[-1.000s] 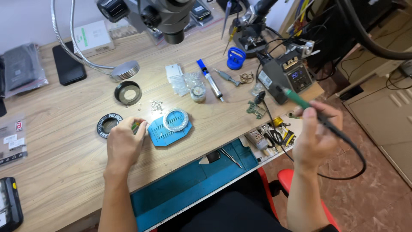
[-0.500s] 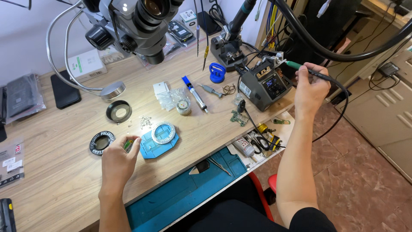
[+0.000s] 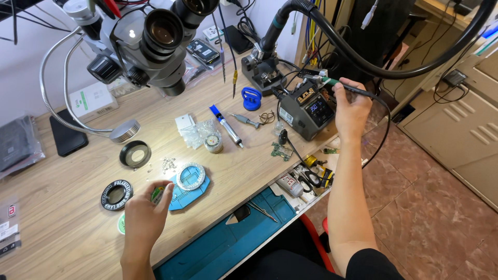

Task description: The person uses a soldering iron to apply solder to a circular LED ring held in a blue fixture. They feed solder wire into the joints while rotating the ring to access different sections.

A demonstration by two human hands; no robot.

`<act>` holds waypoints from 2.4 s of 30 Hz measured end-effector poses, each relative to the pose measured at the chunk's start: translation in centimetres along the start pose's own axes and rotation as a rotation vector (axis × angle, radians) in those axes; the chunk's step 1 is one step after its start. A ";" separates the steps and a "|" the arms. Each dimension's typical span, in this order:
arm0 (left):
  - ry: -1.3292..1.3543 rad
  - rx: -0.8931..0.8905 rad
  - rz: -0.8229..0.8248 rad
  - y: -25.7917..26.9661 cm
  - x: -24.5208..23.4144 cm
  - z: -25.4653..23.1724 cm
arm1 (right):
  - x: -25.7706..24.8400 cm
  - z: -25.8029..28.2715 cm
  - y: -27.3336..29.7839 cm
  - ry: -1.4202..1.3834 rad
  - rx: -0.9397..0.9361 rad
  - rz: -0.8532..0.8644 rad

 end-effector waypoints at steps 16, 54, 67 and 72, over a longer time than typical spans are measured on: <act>0.049 -0.022 0.015 0.7 -0.1 0.1 | 0.3 0.0 -1.1 0.172 -0.112 0.084; 0.336 0.113 -0.318 -2.7 0.5 3.8 | 16.0 12.1 21.6 0.280 -0.185 1.043; 0.104 0.207 -0.296 -6.7 3.2 6.2 | 25.2 8.3 25.4 0.334 -0.514 1.234; 0.550 0.152 -0.357 -2.2 -3.2 2.3 | 24.6 9.9 25.4 0.078 -0.332 1.176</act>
Point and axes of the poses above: each hand's wrist, its own y-axis away from the middle knuckle, its own x-axis out of the palm, z = x × y, the point moved 4 cm from there along -y, towards the middle knuckle, and after that the axes turned 4 degrees about -y, right-handed, at the moved point
